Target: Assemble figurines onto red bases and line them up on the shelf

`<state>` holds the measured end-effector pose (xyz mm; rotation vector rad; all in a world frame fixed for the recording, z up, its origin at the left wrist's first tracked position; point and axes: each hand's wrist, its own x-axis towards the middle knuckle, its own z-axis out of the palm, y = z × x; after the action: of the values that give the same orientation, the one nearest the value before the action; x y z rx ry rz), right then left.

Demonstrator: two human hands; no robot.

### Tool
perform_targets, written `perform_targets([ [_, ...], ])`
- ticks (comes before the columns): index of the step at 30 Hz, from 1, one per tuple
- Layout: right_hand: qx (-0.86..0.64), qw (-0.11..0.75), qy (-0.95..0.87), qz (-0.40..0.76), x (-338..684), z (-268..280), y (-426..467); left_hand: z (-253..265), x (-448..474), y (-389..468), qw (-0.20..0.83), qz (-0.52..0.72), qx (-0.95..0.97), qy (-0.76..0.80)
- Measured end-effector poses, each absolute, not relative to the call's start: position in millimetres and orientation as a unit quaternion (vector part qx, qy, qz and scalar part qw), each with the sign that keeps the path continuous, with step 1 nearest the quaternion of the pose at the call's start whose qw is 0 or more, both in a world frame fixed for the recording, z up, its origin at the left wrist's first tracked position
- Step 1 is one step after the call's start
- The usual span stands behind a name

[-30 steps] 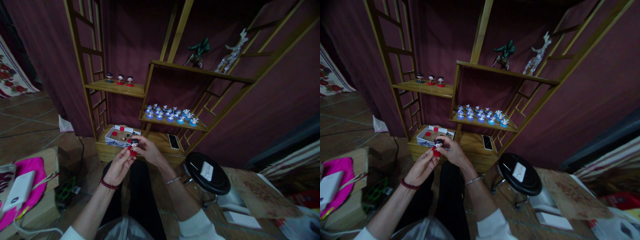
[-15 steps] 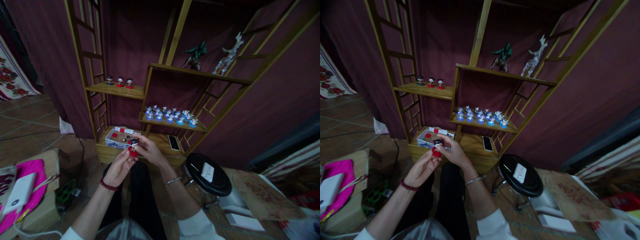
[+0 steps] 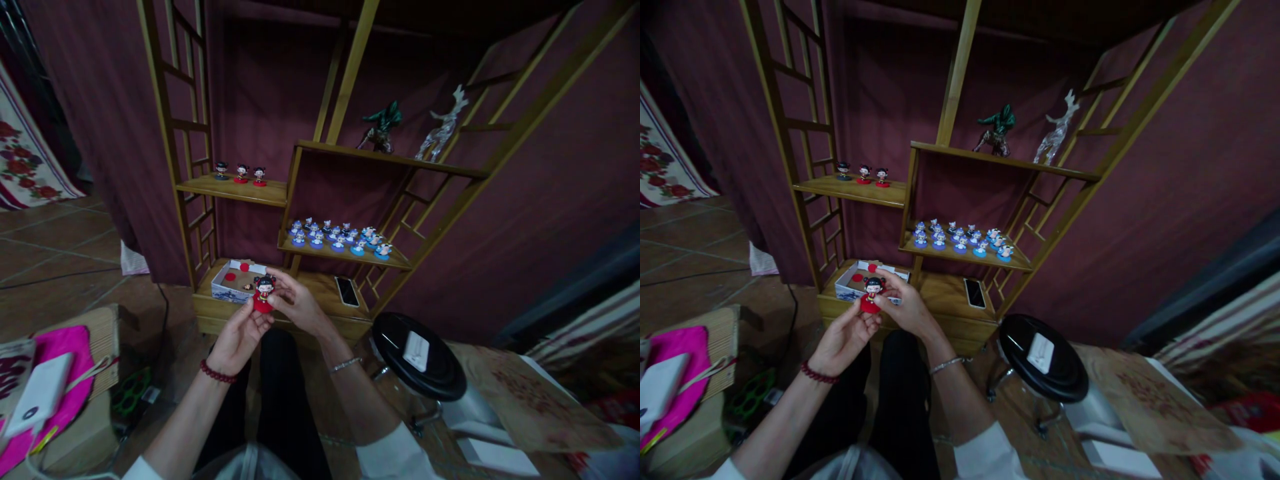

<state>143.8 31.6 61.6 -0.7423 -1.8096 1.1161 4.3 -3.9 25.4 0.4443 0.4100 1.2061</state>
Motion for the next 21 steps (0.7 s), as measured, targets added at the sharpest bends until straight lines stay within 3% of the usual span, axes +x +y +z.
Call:
perform_targets([
  [21,-0.318,0.453,-0.711,0.435,134,84,55,64,-3,20,0.756,0.584,0.231,0.186],
])
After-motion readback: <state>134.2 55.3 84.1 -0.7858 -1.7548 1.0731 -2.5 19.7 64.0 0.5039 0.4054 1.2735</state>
